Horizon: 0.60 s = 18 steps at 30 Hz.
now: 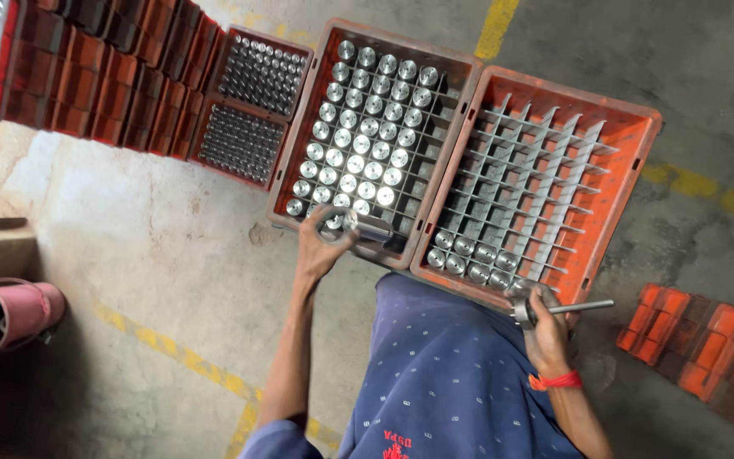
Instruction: The person repeatedly picks small metal caps from a tray and places them into a grid tray using a metal tool. The person works continuously, filling the grid tray with the caps.
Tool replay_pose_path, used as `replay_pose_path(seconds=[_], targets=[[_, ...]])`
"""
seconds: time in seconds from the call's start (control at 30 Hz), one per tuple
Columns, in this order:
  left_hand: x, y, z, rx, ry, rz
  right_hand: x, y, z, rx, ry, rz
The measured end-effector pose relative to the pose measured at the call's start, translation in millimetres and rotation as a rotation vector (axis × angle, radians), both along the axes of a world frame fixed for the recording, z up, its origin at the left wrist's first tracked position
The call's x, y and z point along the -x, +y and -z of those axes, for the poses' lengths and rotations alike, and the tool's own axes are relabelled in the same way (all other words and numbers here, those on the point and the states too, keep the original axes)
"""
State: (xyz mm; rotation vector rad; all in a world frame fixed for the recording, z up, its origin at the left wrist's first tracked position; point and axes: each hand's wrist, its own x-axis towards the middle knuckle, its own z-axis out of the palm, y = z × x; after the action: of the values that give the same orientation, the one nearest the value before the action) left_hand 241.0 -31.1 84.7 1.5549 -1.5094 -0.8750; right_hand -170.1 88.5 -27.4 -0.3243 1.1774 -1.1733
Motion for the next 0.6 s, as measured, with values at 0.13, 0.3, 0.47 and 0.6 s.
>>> replay_pose_path(seconds=[0.13, 0.3, 0.47, 0.6], targets=[[83.3, 5.1, 37.1, -0.484, 1.329, -0.111, 5.0, -4.2, 5.5, -0.005, -0.091, 0.035], [211.7, 35.1, 109.5, -0.480, 0.788, -0.027, 20.4, -16.5, -9.9, 0.032, -0.150, 0.099], [293.6, 101.8, 85.8, -0.240, -0.052, 0.314, 70.1, -16.7, -37.9, 0.157, -0.175, 0.160], [366.1, 131.4, 67.7, -0.345, -0.073, 0.462, 116.6, -1.7, -45.0, 0.154, -0.135, 0.191]])
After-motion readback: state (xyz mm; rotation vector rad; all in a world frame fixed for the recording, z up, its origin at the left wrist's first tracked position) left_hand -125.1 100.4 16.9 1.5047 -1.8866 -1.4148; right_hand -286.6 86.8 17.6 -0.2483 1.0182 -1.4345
